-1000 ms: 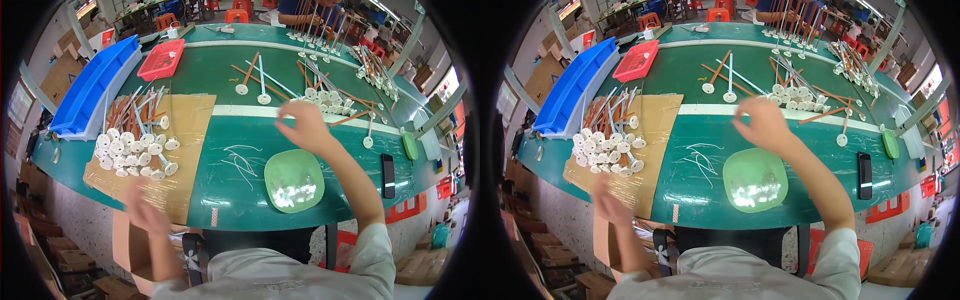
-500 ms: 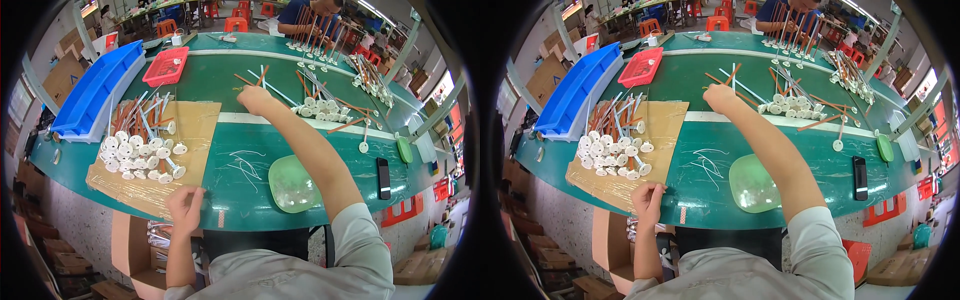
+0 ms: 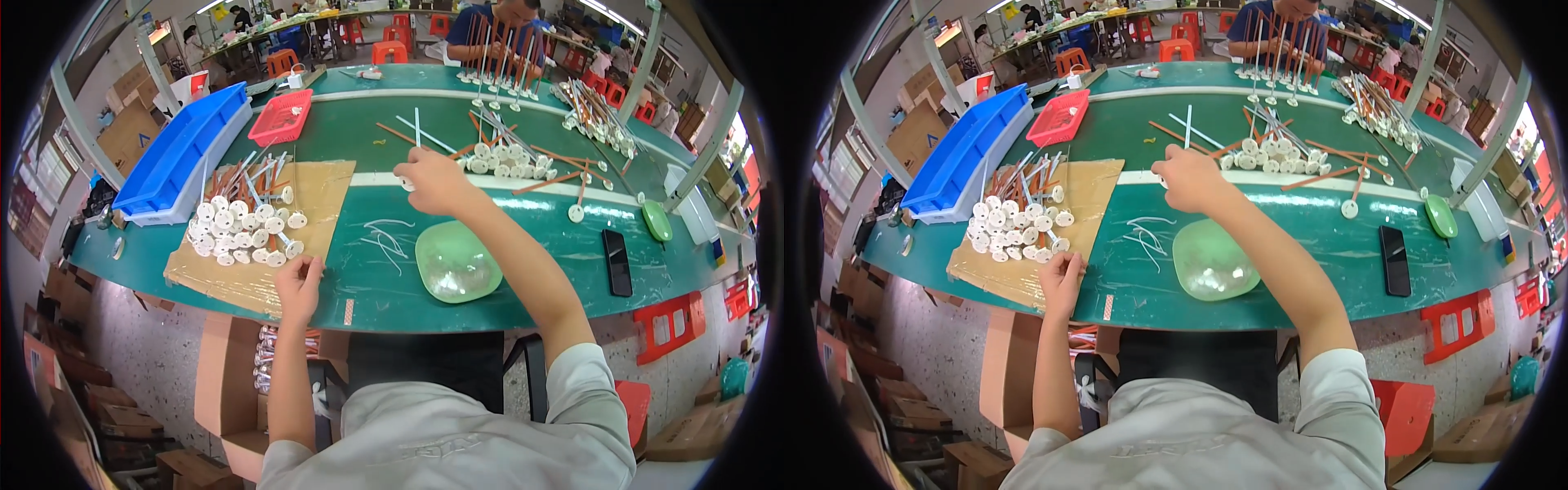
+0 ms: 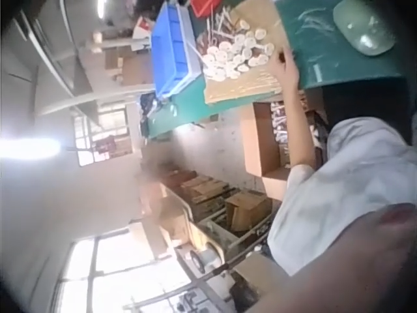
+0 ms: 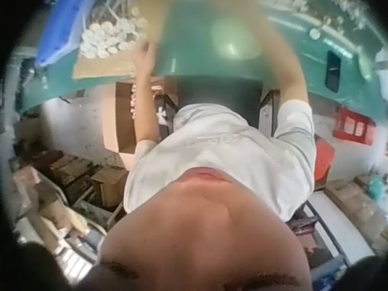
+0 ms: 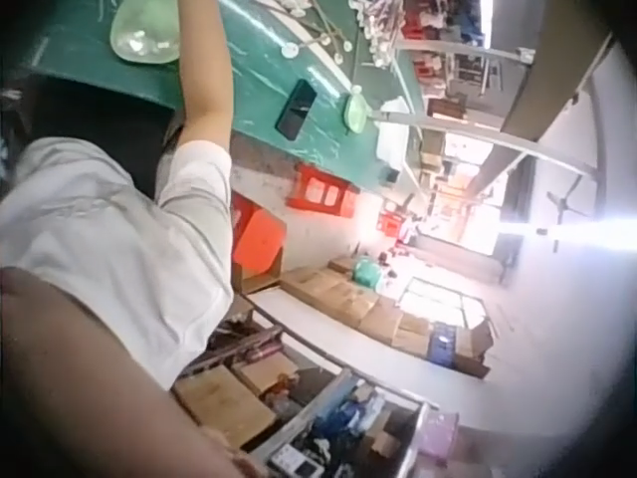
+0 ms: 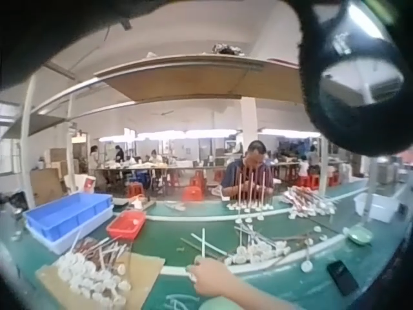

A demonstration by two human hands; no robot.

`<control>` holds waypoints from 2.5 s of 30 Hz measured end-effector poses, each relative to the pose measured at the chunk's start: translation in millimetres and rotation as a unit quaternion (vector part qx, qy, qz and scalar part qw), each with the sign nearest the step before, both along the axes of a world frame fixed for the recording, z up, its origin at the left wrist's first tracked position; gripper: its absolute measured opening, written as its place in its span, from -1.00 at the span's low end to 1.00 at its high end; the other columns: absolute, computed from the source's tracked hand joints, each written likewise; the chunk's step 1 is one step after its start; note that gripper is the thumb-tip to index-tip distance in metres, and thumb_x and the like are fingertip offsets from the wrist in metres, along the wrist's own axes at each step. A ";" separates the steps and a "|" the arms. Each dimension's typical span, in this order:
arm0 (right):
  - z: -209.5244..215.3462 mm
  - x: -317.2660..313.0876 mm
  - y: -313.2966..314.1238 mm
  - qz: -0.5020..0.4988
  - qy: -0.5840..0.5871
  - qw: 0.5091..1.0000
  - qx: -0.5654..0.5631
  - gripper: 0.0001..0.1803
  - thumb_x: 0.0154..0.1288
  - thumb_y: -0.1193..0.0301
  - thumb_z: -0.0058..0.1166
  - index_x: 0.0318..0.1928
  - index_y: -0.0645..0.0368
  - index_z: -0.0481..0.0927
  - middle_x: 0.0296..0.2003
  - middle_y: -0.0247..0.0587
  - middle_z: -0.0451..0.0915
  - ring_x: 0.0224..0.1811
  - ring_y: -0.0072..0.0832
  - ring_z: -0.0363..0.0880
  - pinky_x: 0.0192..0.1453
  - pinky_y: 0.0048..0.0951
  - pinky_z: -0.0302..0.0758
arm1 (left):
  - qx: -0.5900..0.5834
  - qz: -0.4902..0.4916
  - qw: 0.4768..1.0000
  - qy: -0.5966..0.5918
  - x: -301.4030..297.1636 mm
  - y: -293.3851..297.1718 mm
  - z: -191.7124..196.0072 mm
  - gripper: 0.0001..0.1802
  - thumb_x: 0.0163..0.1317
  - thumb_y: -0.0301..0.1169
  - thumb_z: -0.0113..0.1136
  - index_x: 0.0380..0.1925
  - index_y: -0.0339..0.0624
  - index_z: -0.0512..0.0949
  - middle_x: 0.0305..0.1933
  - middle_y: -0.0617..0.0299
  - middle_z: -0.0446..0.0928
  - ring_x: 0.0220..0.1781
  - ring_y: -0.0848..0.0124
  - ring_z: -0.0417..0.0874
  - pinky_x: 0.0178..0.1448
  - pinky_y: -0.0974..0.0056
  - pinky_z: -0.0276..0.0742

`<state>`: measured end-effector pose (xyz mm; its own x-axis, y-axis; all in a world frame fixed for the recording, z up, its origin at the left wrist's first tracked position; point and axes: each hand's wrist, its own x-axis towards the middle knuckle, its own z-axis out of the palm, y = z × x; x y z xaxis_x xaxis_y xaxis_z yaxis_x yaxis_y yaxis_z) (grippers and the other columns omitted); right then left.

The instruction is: Assembling LED light strips into plastic bases and securing them by hand.

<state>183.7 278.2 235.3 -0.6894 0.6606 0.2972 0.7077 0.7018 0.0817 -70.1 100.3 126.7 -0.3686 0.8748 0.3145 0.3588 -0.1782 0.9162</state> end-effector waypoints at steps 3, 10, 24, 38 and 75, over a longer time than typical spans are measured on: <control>14.1 43.5 -64.4 0.096 0.312 0.943 -0.061 -0.63 -0.09 0.51 0.28 -0.16 0.15 0.58 -0.16 -0.17 0.54 -0.10 -0.19 0.56 -0.07 -0.29 0.53 | 0.017 0.003 1.000 -0.012 1.2 -5.2 1.4 -0.80 0.35 -0.45 0.15 -0.46 -0.30 0.52 -0.48 0.28 0.57 -0.46 0.62 0.49 -0.34 0.50 0.41; -54.3 75.1 -218.3 0.164 0.619 0.767 -0.049 -0.43 -0.23 0.59 0.56 -0.20 0.18 0.45 -0.21 -0.11 0.57 -0.12 -0.22 0.58 -0.02 -0.19 0.53 | 0.042 -0.219 0.910 -0.350 130.2 -65.1 32.7 -0.76 0.29 -0.46 0.19 -0.07 -0.32 0.53 -0.14 0.09 0.64 -0.15 0.37 0.66 0.05 0.24 0.55; -80.3 72.7 -244.7 0.224 0.531 0.817 -0.004 -0.61 -0.16 0.48 0.50 -0.22 0.20 0.68 -0.28 -0.17 0.68 -0.30 -0.34 0.68 -0.37 -0.42 0.43 | -0.041 -0.421 0.773 -0.474 153.3 -115.9 12.5 -0.34 0.11 -0.62 0.29 0.25 -0.45 0.31 0.12 -0.01 0.56 0.17 0.32 0.58 0.24 0.24 0.48; -75.2 85.4 -248.6 0.232 0.506 0.829 -0.057 -0.71 -0.15 0.66 0.29 -0.28 0.29 0.70 -0.36 -0.12 0.70 -0.45 -0.33 0.70 -0.40 -0.45 0.65 | -0.068 -0.438 0.774 -0.452 152.5 -110.3 5.7 -0.41 0.05 -0.51 0.43 0.10 -0.45 0.44 -0.08 0.10 0.65 -0.02 0.43 0.66 0.09 0.33 0.55; -46.0 64.0 -80.1 0.014 0.224 0.958 -0.179 -0.84 0.08 0.59 0.15 -0.26 0.28 0.63 -0.33 -0.04 0.67 -0.32 -0.16 0.67 -0.20 -0.32 0.62 | 0.010 -0.290 0.927 -0.238 105.0 -24.0 2.9 -0.53 0.18 -0.63 0.21 0.11 -0.45 0.38 -0.05 -0.08 0.63 -0.03 0.22 0.69 0.04 0.20 0.64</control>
